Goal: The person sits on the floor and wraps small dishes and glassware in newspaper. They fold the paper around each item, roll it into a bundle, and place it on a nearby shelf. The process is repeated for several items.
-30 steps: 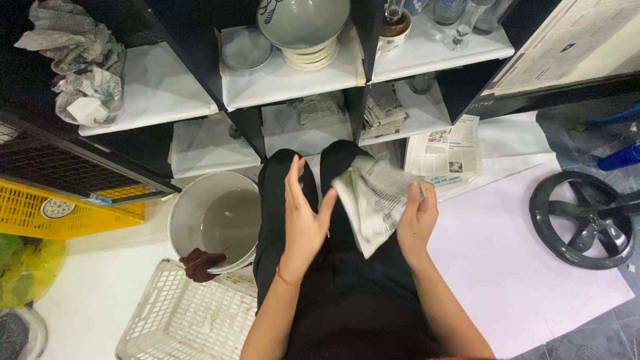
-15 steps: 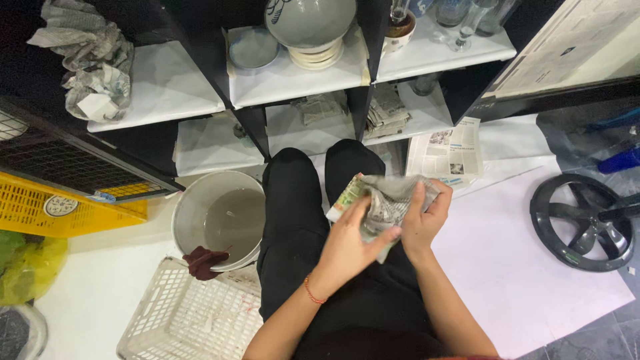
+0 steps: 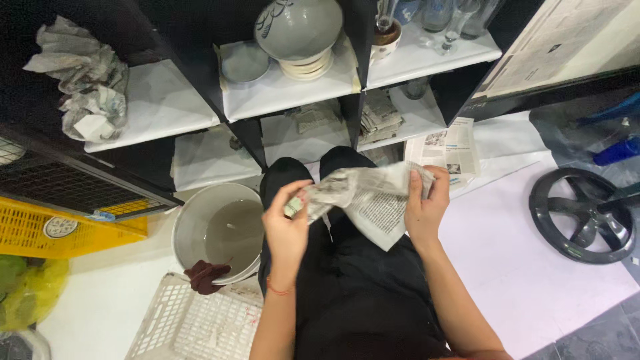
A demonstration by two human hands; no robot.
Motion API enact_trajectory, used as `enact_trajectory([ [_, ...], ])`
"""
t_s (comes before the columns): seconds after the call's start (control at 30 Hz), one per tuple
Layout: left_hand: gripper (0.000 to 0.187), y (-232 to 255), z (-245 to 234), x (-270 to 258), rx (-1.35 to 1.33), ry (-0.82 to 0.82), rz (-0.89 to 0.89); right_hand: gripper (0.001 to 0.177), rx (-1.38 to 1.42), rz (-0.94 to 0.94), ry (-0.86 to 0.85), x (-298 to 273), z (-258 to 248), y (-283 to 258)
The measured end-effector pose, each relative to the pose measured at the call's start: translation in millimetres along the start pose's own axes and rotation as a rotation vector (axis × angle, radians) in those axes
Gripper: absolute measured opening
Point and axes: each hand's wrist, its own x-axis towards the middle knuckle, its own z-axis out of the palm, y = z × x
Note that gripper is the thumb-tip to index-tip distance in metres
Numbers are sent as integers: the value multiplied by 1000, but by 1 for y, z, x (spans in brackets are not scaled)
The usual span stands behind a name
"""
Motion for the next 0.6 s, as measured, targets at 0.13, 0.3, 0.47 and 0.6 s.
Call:
enact_trajectory([
  [0.13, 48, -13, -29, 19, 30, -70, -93, 20, -28, 20, -111, 9, 0, -1],
  [0.3, 39, -57, -54, 29, -476, -347, -183, 21, 0, 90, -291, 25, 17, 13],
  [0.47, 27, -120, -58, 34, -233, -145, -365, 31, -205, 17, -380, 37, 56, 9],
  [0.6, 29, -132, -77, 45, -758, -47, -388, 48, -428, -311, -452, 45, 108, -23],
])
